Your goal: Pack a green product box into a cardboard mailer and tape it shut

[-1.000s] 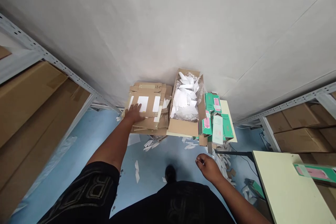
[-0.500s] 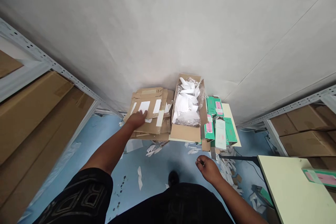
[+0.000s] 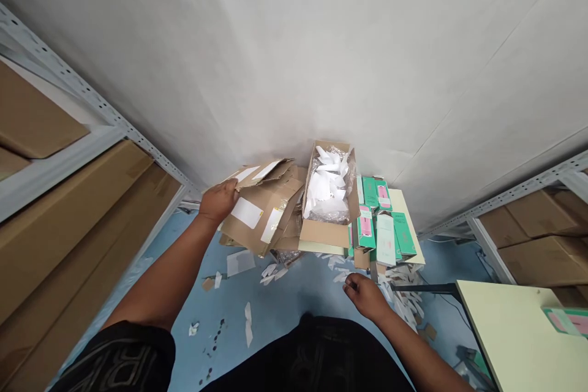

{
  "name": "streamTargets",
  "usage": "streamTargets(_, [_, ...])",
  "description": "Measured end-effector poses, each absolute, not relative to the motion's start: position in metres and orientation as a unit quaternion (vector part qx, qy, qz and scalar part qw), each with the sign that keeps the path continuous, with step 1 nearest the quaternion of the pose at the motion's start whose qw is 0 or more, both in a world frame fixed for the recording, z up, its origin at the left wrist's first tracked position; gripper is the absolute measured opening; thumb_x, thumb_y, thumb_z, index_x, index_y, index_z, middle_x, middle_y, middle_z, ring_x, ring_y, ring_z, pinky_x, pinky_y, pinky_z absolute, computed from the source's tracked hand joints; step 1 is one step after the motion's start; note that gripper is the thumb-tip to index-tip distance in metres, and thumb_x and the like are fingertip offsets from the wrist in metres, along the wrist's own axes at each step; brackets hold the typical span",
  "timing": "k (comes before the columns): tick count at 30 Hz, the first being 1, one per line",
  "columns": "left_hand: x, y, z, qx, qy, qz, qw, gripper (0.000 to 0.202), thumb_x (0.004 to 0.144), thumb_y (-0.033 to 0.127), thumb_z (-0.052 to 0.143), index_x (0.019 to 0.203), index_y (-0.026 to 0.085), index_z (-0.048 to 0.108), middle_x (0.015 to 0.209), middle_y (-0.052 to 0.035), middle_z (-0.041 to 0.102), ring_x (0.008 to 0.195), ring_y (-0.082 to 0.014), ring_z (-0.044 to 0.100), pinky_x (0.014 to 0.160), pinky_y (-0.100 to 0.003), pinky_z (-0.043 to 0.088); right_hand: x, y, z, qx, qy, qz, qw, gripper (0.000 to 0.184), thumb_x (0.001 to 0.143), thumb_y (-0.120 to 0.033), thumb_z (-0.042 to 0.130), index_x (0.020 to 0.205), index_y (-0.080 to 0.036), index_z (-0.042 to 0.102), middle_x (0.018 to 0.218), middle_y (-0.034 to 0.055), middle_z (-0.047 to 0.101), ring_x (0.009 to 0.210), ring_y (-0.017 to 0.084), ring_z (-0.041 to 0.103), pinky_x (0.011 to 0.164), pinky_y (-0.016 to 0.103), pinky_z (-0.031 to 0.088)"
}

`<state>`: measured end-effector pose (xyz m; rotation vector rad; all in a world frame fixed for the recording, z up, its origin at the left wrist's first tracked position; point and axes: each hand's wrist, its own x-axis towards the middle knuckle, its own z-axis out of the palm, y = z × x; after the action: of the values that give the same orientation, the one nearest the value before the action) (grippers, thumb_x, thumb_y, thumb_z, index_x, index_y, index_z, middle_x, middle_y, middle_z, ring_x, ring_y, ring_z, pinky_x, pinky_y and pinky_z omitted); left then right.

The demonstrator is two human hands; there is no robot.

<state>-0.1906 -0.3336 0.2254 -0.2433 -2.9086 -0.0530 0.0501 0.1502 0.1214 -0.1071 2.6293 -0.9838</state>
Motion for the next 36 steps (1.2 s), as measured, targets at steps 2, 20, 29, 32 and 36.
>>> streamTargets(2, [-0.188,-0.33,0.226,-0.088,-0.989,-0.02,0.117,0.038,0.096,0.022,0.045,0.129,0.012,0.059,0.13,-0.0207,0.068,0.119,-0.0321,0.066,0.102,-0.043,0.049,0.055,0.154,0.118,-0.043,0.921,-0.343,0.182,0.025,0.091,-0.044,0.054,0.087,-0.022,0.066,0.079,0.0026,0.069,0.073,0.02,0.064,0.068,0.029,0.045])
streamTargets(20, [-0.168,-0.287,0.215,-0.076,-0.994,-0.024,0.075,0.032,0.097,0.017,0.047,0.125,0.01,0.061,0.123,-0.0214,0.07,0.117,-0.0303,0.068,0.099,-0.04,0.052,-0.1,-0.121,0.119,-0.251,0.95,-0.16,0.093,0.072,0.093,-0.031,0.051,0.16,-0.01,0.035,0.173,0.0133,0.018,0.158,0.035,0.013,0.126,0.055,0.01])
streamTargets(29, [-0.159,-0.3,0.212,-0.051,-0.994,-0.048,0.079,0.034,0.098,0.017,0.046,0.129,0.012,0.059,0.121,-0.0184,0.072,0.117,-0.028,0.068,0.098,-0.037,0.051,-0.127,-0.133,0.075,-0.175,0.957,-0.09,0.211,0.083,0.091,-0.043,0.051,0.164,-0.014,0.026,0.174,0.0104,0.012,0.156,0.038,0.012,0.122,0.062,0.016])
streamTargets(32, [-0.158,-0.317,0.241,0.007,-0.987,-0.082,0.136,0.037,0.097,0.02,0.048,0.131,0.015,0.059,0.12,-0.0157,0.073,0.112,-0.0275,0.069,0.094,-0.035,0.051,-0.127,-0.131,0.073,-0.181,0.955,-0.082,0.221,0.085,0.091,-0.045,0.052,0.165,-0.015,0.023,0.175,0.0096,0.009,0.157,0.038,0.007,0.123,0.061,0.013])
streamTargets(36, [-0.129,-0.343,0.293,0.121,-0.948,-0.16,0.248,0.031,0.095,0.026,0.049,0.121,0.016,0.063,0.1,-0.012,0.074,0.093,-0.0274,0.07,0.082,-0.034,0.049,-0.13,-0.131,0.083,-0.177,0.951,-0.094,0.234,0.087,0.089,-0.042,0.056,0.165,-0.014,0.023,0.175,0.0099,0.01,0.158,0.038,0.007,0.124,0.06,0.013])
